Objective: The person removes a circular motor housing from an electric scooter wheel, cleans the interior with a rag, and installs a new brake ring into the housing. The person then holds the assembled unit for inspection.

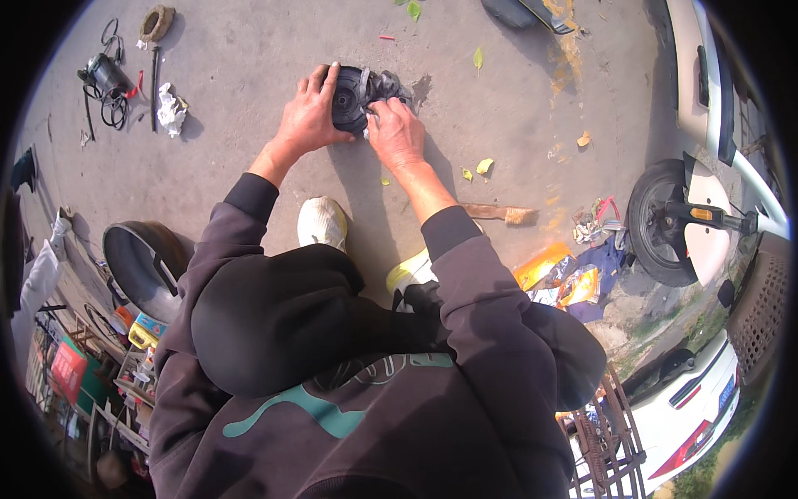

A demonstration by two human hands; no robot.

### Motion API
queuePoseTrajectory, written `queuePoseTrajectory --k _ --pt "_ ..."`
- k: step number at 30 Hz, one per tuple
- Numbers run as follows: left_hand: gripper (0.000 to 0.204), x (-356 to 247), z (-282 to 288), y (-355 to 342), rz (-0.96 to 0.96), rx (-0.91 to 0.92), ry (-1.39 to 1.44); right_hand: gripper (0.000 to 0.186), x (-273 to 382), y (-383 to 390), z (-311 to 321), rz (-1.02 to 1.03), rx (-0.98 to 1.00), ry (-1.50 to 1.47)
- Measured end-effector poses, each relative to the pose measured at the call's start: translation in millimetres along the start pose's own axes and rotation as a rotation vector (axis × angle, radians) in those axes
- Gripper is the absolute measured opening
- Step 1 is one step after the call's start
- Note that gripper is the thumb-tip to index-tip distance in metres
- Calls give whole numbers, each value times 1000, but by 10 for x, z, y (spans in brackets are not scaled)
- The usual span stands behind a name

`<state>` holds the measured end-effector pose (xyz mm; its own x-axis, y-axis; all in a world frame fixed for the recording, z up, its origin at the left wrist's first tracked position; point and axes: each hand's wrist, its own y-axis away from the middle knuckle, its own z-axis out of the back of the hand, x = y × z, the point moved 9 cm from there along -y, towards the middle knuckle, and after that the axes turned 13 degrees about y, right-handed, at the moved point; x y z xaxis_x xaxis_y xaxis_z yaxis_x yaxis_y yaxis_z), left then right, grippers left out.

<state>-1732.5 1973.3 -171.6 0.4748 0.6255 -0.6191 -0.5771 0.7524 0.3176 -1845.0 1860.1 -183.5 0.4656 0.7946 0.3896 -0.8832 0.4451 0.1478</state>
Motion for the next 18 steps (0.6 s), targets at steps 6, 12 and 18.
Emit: queuePoseTrajectory --k 6,12,18 --pt "133 14 -52 47 90 -106 30 16 57 -210 111 -57 -244 3" --pt "126 -150 -64 -7 35 -137 -95 16 19 206 -102 -178 -143 -116" --pt "125 -210 -89 34 52 -186 -99 16 -56 286 -184 -279 -123 -224"
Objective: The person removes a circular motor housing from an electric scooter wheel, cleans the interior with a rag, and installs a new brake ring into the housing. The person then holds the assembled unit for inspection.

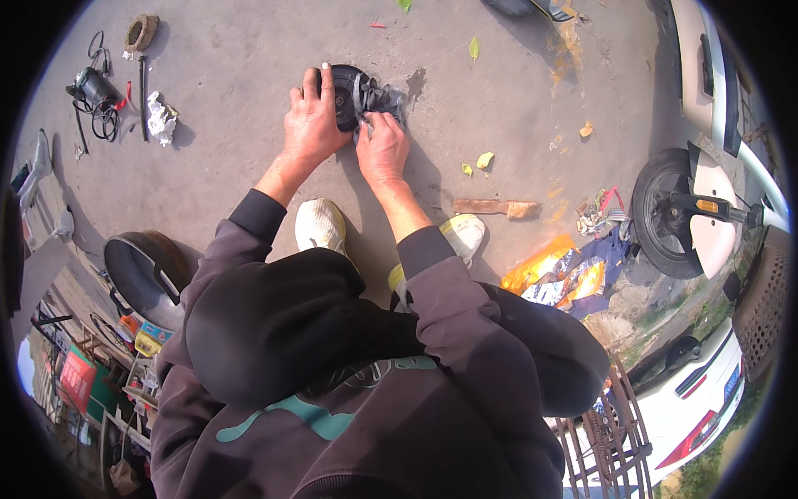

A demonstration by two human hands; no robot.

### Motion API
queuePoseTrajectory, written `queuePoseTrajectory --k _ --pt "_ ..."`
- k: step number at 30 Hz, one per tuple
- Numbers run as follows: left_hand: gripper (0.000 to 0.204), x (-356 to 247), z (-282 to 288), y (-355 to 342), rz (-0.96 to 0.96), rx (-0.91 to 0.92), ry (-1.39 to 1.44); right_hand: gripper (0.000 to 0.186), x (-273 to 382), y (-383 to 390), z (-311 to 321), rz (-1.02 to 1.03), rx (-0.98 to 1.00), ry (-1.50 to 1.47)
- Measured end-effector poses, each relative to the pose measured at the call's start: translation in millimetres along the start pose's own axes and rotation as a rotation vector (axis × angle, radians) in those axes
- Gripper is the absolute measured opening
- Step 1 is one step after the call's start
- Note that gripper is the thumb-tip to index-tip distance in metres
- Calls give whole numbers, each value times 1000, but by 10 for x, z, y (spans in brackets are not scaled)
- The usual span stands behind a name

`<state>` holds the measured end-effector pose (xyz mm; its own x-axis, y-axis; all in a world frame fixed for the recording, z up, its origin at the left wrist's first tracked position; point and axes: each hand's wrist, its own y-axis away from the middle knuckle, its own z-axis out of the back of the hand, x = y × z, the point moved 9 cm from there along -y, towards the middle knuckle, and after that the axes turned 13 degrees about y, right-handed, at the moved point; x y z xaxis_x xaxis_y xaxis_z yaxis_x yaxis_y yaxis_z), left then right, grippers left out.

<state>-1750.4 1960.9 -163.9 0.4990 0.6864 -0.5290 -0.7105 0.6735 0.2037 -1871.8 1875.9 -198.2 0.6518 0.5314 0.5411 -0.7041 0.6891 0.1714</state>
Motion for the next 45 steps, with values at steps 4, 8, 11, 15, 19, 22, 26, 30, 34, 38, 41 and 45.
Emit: queuePoseTrajectory --k 4,8,11,15,19,22,26,30,34,38,41,45 --pt "122 27 -4 51 -35 -21 -7 14 154 -234 172 280 -40 177" --pt "120 -13 -17 38 6 -5 -5 12 19 -190 68 55 2 57" --pt "127 56 -61 -2 28 12 -39 15 78 57 3 206 101 63" --pt "141 94 -57 151 110 75 8 18 184 -556 143 409 19 281" --pt "140 259 64 196 132 174 101 21 160 -777 130 486 32 280" --pt "135 234 186 155 -18 107 10 20 172 -680 114 524 51 327" --pt "131 143 66 -79 -302 175 28 21 165 -678 120 550 72 303" --pt "124 157 -52 24 -185 169 110 18 41 -336 67 125 38 175" --pt "118 254 -72 149 -136 30 97 13 172 273 -81 5 218 -113" --pt "114 136 -51 153 -168 -1 117 15 189 -112 172 456 108 166" --pt "113 80 -102 160 -135 -12 80 15 112 -268 146 200 95 169" --pt "109 170 -83 143 -113 -13 76 14 348 133 1 169 169 78"
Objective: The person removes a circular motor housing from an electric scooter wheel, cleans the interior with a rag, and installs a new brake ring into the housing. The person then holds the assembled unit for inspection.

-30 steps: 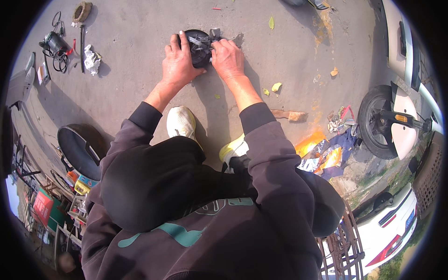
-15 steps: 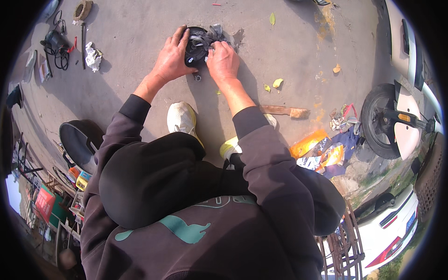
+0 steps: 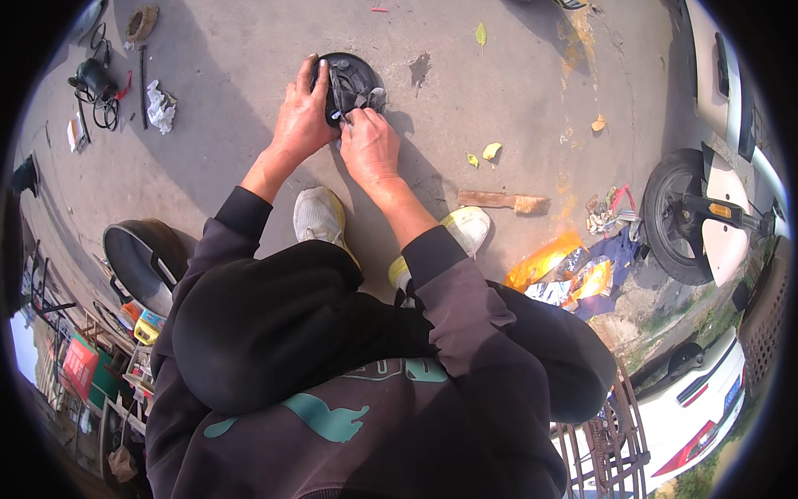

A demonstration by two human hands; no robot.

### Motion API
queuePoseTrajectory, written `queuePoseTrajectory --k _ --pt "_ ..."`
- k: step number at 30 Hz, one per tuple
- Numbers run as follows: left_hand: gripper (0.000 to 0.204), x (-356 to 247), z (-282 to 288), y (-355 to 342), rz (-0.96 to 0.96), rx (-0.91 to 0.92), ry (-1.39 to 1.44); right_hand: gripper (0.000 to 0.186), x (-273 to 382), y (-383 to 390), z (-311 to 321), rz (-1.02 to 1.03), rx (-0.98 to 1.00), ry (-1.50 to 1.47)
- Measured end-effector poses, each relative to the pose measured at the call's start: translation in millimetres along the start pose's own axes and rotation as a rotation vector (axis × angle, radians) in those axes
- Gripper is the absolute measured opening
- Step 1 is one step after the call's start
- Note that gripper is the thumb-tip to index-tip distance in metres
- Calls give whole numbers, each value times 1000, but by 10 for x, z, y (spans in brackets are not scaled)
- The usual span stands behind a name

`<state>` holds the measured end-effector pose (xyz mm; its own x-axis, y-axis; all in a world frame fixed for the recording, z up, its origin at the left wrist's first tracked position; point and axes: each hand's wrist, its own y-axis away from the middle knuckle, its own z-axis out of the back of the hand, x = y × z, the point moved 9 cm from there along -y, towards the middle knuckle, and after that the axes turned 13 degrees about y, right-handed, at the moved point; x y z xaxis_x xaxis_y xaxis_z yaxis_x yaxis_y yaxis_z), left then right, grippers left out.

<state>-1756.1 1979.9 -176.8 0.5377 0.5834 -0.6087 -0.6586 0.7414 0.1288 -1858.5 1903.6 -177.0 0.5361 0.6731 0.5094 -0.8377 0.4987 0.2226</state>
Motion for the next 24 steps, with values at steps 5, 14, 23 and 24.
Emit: queuePoseTrajectory --k 5,14,23,24 --pt "103 -46 -15 42 32 43 27 16 -265 -348 102 -63 -21 29" --pt "124 36 -10 89 69 -15 83 21 -485 -671 271 209 -30 376" --pt "129 14 380 115 -122 33 -25 26 -621 -587 443 -89 -182 -40" --pt "126 -72 354 18 -191 65 -21 26 -549 -532 429 -60 -160 -93"
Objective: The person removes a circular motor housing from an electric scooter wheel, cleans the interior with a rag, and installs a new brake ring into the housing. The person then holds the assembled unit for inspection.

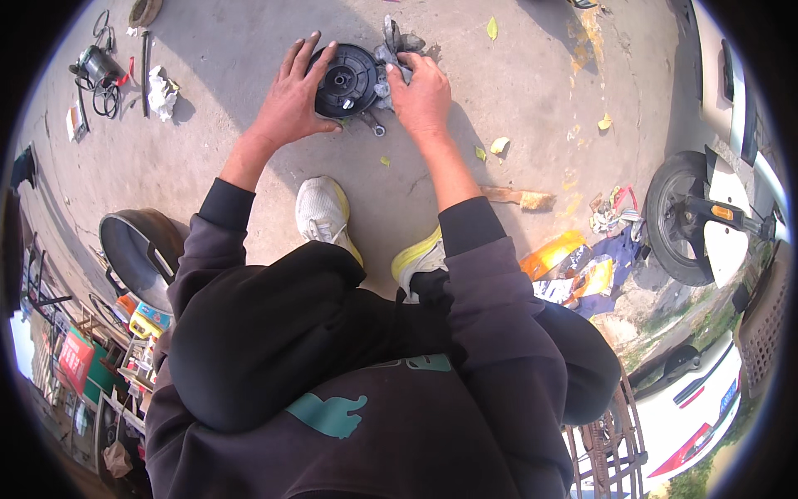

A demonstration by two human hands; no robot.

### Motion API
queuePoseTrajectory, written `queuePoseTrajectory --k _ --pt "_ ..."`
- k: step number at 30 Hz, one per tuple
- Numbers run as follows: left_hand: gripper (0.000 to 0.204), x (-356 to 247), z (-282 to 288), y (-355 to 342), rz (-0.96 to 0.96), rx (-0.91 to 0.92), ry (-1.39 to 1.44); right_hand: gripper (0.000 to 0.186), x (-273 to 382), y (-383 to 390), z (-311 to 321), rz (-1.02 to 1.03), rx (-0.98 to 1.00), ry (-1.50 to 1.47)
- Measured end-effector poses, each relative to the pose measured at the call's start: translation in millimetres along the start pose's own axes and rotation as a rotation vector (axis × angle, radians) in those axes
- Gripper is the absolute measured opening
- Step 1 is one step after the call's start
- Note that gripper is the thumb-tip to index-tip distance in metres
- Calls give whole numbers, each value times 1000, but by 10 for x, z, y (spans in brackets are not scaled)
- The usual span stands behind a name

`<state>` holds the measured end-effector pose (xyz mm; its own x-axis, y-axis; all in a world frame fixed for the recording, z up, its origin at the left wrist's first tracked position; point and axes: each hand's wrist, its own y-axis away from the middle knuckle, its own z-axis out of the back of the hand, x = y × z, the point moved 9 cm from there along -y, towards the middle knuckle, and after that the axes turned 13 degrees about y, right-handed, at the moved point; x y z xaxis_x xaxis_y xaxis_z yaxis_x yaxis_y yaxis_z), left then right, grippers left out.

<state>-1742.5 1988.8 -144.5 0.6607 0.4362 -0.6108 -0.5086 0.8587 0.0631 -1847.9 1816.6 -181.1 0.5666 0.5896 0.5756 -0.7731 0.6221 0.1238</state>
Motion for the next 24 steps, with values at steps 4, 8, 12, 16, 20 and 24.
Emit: queuePoseTrajectory --k 4,8,12,16,20,24 --pt "110 110 -362 -236 -37 278 22 26 211 144 -133 90 109 99" --pt "97 21 -363 -248 69 193 -66 26 132 234 -206 -42 92 79" --pt "93 8 -387 -190 40 89 -101 20 169 681 -314 -179 135 39" --pt "97 -68 -431 -268 128 187 -63 14 123 273 -149 -67 125 169" --pt "102 -87 -464 -267 109 261 -94 12 76 846 -293 -256 78 -137" --pt "110 -79 -544 -116 109 288 -97 16 76 169 -128 93 57 338"
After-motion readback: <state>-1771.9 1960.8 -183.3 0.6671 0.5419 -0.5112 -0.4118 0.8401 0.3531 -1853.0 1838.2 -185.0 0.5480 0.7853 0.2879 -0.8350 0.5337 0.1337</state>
